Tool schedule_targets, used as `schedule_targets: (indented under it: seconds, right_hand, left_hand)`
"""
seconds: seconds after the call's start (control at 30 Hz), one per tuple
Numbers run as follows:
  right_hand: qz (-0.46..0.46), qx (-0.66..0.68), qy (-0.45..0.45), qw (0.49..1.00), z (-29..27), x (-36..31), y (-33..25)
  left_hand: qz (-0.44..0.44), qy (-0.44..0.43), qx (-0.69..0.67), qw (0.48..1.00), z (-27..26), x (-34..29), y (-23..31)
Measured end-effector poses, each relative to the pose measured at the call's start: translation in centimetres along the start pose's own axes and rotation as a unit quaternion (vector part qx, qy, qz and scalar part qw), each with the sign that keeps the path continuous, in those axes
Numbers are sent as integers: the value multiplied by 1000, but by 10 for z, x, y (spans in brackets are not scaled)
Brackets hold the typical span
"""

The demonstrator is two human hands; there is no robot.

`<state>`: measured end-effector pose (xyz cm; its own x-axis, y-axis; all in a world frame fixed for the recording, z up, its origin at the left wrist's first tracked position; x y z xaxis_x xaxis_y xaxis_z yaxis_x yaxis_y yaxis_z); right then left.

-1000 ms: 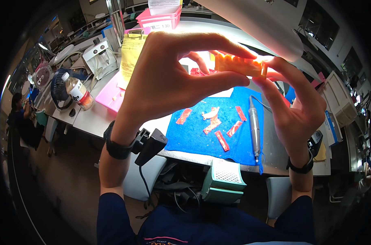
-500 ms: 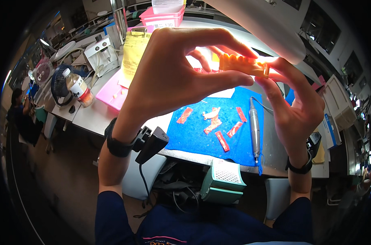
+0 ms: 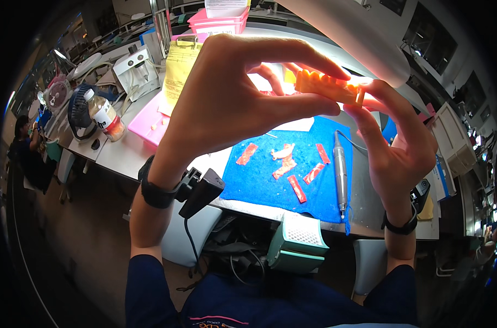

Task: Grinding and fitting a dental prosthetic on a model using a hand-held rotary tool.

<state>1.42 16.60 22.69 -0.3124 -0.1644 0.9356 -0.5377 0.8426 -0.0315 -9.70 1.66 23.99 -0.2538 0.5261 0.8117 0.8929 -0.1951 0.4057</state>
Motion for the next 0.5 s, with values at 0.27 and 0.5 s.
schedule_targets:
  seconds: [0.27, 0.5]
  right_hand:
    - [-23, 2, 9, 1000, -2, 2, -5]
    - [-50, 6, 11, 999, -2, 4, -6]
  left_hand:
    - [33, 2, -9, 999, -2, 1, 5]
    - [27, 6, -13, 1000, -1, 1, 5]
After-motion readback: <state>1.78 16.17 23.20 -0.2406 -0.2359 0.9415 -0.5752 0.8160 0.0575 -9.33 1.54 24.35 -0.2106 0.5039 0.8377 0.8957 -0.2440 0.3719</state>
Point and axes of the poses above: each hand's wrist, its own x-axis towards the middle knuckle, its own z-axis out of the palm, y = z × x, the point moved 7 cm from there along x, towards the middle knuckle, and after that the axes turned 3 degrees about y, right-handed, at the moved point
